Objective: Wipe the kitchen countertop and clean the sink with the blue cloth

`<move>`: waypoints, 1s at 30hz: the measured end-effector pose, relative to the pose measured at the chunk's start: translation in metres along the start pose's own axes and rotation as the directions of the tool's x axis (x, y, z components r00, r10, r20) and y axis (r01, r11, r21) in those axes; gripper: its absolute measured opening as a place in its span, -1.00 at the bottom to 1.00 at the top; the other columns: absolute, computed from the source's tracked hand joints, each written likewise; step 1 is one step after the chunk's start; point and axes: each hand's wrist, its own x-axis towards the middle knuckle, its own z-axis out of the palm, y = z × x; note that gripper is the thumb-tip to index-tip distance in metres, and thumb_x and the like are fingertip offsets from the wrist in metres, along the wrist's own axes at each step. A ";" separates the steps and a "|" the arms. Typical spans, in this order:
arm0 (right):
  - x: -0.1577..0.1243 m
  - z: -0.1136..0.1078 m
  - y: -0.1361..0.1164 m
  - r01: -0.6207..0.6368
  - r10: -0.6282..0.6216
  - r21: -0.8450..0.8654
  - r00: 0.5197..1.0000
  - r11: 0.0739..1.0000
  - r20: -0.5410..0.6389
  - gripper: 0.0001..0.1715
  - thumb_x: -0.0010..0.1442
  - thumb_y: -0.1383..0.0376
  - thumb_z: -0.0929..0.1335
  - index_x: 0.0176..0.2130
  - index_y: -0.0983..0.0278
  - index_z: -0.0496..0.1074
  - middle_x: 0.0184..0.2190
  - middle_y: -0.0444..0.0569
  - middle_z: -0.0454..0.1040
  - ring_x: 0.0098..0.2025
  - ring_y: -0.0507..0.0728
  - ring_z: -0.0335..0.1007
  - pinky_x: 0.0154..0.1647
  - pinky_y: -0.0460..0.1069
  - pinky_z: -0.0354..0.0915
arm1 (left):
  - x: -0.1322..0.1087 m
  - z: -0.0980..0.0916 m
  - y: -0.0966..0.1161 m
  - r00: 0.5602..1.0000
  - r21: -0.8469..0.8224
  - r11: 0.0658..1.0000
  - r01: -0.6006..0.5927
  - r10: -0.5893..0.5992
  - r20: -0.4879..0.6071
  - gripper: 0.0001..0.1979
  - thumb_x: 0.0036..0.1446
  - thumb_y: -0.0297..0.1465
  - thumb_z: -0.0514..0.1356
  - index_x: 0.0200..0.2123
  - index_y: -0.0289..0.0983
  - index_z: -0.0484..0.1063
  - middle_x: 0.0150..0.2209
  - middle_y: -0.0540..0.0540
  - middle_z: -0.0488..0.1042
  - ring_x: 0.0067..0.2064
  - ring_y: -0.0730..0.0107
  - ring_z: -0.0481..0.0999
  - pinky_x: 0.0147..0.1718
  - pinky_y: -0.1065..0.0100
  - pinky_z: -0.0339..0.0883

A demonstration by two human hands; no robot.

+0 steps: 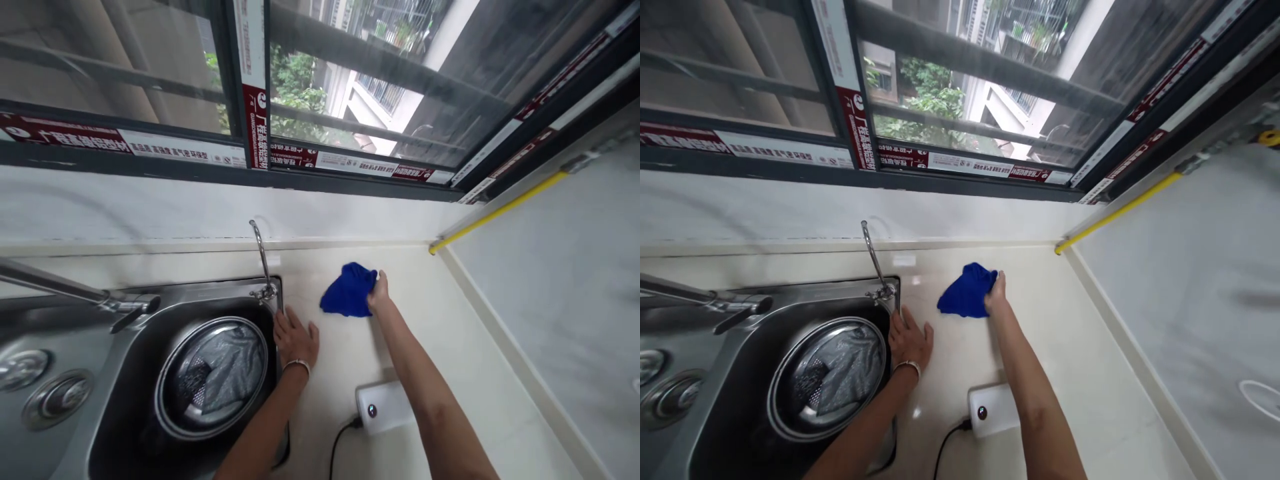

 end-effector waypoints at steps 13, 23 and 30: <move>-0.050 -0.043 0.032 0.524 -0.365 -0.482 0.846 0.703 0.388 -0.47 0.20 0.06 0.45 0.09 0.25 0.52 0.13 0.21 0.54 0.17 0.34 0.49 0.22 0.27 0.41 | -0.001 0.002 0.000 0.999 -0.046 0.999 -0.026 0.025 -0.027 -0.23 0.33 -0.23 0.04 0.43 -0.67 0.06 0.38 -0.66 0.14 0.42 -0.33 0.15 0.33 -0.13 0.16; -0.036 -0.093 -0.010 0.469 -0.260 -0.343 0.822 0.814 0.507 -0.54 0.42 0.07 0.16 -0.13 0.18 0.54 -0.17 0.08 0.64 -0.14 0.22 0.58 0.00 0.10 0.48 | -0.001 0.004 -0.001 0.999 -0.046 0.999 -0.026 0.024 -0.039 -0.22 0.33 -0.22 0.02 0.43 -0.67 0.05 0.38 -0.65 0.14 0.42 -0.34 0.15 0.32 -0.13 0.17; -0.030 -0.125 -0.084 0.185 -0.367 -0.600 0.909 0.778 -0.197 -0.61 0.38 0.04 0.15 -0.39 0.16 0.28 -0.55 -0.13 0.32 -0.46 0.12 0.27 -0.31 0.02 0.25 | 0.000 0.002 0.000 1.000 -0.042 0.999 -0.014 0.014 -0.014 -0.22 0.33 -0.22 0.02 0.44 -0.66 0.05 0.39 -0.66 0.11 0.43 -0.35 0.13 0.31 -0.15 0.18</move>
